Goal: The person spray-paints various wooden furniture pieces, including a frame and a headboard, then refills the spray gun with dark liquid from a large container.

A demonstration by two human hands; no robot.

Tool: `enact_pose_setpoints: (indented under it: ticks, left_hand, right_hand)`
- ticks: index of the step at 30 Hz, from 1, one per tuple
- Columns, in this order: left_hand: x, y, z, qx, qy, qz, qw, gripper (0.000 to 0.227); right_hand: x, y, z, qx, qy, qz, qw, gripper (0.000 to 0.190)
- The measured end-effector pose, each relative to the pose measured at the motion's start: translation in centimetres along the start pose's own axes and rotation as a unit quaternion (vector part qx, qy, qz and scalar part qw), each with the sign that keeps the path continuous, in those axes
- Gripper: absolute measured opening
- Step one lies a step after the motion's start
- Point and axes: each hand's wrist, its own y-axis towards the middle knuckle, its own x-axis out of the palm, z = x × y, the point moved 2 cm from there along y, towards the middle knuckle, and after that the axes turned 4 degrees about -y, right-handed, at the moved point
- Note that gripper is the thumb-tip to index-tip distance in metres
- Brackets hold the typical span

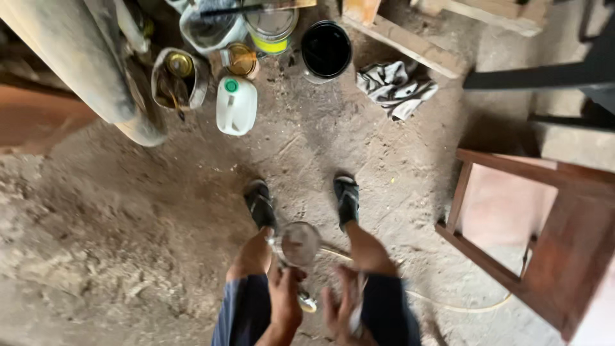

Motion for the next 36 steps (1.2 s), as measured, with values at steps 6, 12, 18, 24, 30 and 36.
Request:
enact_pose_setpoints:
  ticks: [6,12,18,24,30,36]
  left_hand:
    - [3.5,4.4,6.0,0.046,-0.058,-0.142,0.987,0.039]
    - [13.6,15.7,7.5,-0.007,-0.001,-0.102,0.995,0.049]
    - [17.7,25.4,5.5,0.006,-0.092,-0.103,0.99,0.028]
    - [18.7,35.5,3.1,0.026,-0.221,-0.078,0.972,0.012]
    - [20.4,42.5,2.1,0.098,-0.214,-0.167,0.957,0.016]
    - [20.3,44.2,0.5,0.119,-0.213,-0.165,0.956,0.019]
  right_hand:
    - [1.0,9.7,0.1,-0.111,-0.046,0.057,0.991,0.085]
    - [4.6,26.0,6.2,-0.248,-0.156,0.083,0.953,0.091]
    - [9.6,37.5,11.7,-0.388,-0.137,0.0,0.911,0.084]
    - [17.5,42.5,14.2,-0.464,-0.121,0.064,0.875,0.072]
    - [18.1,43.7,18.2,-0.46,-0.075,0.104,0.879,0.091]
    - [18.9,41.7,27.4,-0.23,0.241,0.108,0.937,0.07]
